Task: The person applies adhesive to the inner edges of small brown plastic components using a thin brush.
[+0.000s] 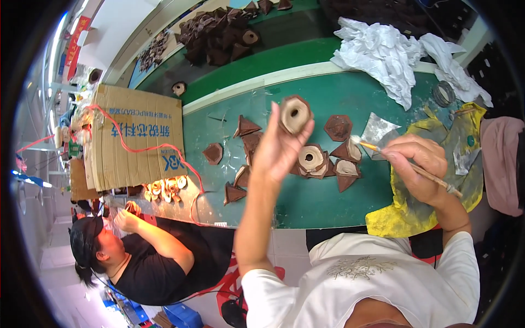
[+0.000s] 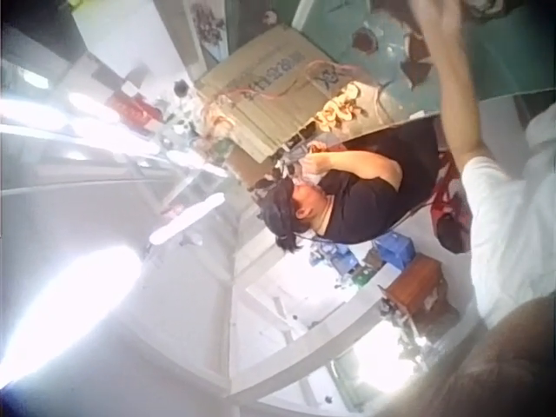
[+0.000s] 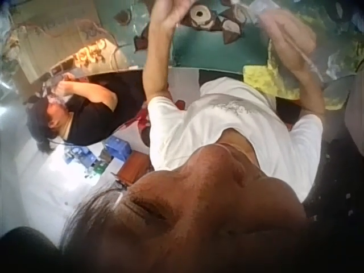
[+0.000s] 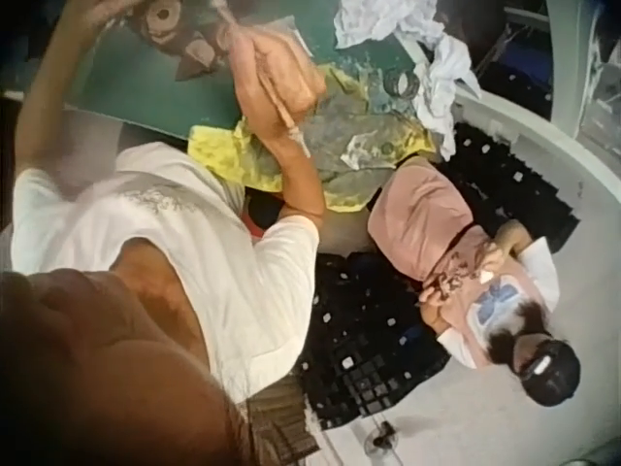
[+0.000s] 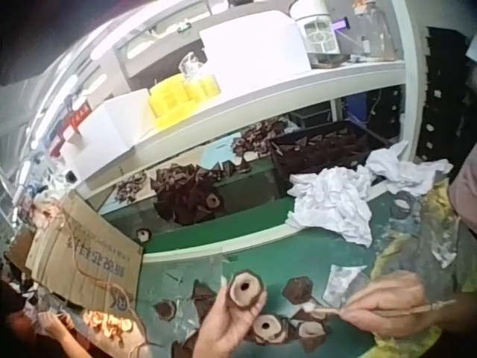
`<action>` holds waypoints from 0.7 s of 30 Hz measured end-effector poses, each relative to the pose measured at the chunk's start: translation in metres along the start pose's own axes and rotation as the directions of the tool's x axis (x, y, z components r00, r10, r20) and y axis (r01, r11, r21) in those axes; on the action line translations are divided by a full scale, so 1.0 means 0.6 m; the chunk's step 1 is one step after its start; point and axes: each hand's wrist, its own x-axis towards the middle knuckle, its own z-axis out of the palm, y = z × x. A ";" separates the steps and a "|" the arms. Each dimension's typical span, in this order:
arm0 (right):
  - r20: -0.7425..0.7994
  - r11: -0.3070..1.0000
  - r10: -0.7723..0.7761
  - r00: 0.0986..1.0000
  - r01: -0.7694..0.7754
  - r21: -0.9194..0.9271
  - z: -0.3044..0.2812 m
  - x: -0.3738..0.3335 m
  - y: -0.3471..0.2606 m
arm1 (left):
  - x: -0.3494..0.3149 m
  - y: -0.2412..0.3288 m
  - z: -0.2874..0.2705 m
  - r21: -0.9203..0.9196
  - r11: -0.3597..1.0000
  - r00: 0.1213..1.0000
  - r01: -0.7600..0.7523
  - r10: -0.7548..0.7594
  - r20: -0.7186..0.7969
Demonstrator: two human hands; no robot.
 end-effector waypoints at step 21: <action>-0.039 0.967 -0.236 0.971 0.231 -0.103 0.067 0.035 -0.016 | -0.073 -0.121 0.046 -0.185 0.983 1.000 -0.013 0.014 0.006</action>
